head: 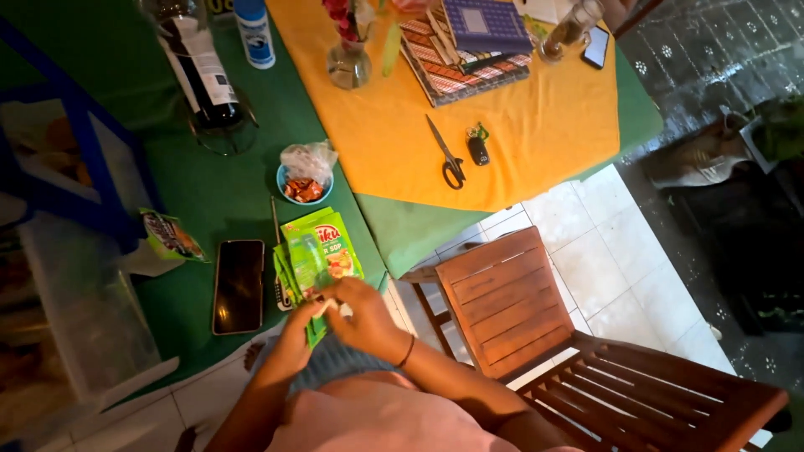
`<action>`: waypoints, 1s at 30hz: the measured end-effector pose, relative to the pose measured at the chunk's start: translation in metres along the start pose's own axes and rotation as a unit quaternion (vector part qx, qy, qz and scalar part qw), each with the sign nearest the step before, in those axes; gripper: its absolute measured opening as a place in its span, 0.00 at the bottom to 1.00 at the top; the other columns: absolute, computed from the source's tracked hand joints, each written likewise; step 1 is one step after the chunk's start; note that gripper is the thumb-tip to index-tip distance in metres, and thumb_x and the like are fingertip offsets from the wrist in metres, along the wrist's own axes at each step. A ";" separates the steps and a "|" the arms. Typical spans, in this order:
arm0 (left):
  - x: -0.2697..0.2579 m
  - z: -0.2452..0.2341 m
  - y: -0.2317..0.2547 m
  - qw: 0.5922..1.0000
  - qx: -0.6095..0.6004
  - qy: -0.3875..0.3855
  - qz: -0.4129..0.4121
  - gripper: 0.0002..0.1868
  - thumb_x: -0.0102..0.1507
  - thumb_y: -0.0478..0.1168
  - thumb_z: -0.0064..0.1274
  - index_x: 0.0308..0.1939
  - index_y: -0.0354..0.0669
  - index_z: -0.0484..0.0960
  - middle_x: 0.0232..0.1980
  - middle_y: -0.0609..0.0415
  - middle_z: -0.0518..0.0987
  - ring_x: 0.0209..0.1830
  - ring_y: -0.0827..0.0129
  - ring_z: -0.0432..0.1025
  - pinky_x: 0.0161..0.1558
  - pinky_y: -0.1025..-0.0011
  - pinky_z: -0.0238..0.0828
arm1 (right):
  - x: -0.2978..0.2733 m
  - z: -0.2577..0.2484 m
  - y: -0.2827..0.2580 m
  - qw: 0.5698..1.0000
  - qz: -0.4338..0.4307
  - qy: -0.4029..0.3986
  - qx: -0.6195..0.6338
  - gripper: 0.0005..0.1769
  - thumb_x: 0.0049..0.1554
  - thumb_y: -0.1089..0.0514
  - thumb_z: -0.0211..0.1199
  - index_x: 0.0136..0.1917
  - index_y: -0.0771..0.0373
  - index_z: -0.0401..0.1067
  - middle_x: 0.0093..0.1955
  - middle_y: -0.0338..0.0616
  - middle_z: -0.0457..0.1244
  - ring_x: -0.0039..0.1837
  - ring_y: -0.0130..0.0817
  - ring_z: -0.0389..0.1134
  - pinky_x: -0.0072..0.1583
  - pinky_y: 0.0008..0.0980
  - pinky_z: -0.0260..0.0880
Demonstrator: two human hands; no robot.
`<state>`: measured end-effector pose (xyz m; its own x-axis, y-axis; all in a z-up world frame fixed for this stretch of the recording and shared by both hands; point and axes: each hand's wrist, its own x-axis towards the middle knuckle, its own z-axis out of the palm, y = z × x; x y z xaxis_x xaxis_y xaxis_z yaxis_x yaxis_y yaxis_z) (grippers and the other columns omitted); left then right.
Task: Organizing food seasoning packets and small plastic jars into a plastic drawer storage unit.
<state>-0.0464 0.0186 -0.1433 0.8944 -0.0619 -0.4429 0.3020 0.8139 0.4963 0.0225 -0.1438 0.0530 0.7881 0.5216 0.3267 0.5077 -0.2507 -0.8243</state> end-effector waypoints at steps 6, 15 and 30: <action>-0.001 0.023 0.001 1.000 0.011 0.014 -0.003 0.20 0.67 0.43 0.49 0.62 0.41 0.75 0.55 0.53 0.79 0.55 0.66 0.73 0.56 0.65 0.68 | 0.009 0.005 0.019 0.993 0.052 -0.011 0.104 0.12 0.57 0.66 0.64 0.55 0.65 0.71 0.49 0.51 0.66 0.49 0.44 0.70 0.50 0.37 0.72; 0.012 0.021 0.019 0.998 0.013 -0.008 0.059 0.22 0.67 0.43 0.50 0.62 0.36 0.75 0.57 0.50 0.79 0.56 0.65 0.74 0.57 0.64 0.69 | 0.002 -0.002 0.010 0.996 0.064 -0.020 0.055 0.10 0.55 0.68 0.65 0.51 0.66 0.72 0.49 0.51 0.66 0.47 0.41 0.70 0.48 0.34 0.71; -0.013 0.099 0.052 0.900 0.364 0.066 0.229 0.29 0.66 0.48 0.51 0.68 0.38 0.67 0.62 0.48 0.74 0.62 0.63 0.68 0.62 0.67 0.64 | -0.004 0.027 0.100 0.913 0.227 0.006 0.338 0.13 0.68 0.63 0.48 0.61 0.66 0.70 0.48 0.37 0.62 0.49 0.25 0.58 0.53 0.26 0.60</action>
<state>-0.0097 0.0047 -0.0377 0.9475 0.2923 -0.1293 0.0915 0.1394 0.9860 0.0604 -0.1493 -0.0428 0.8695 0.4798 -0.1174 -0.1999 0.1243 -0.9719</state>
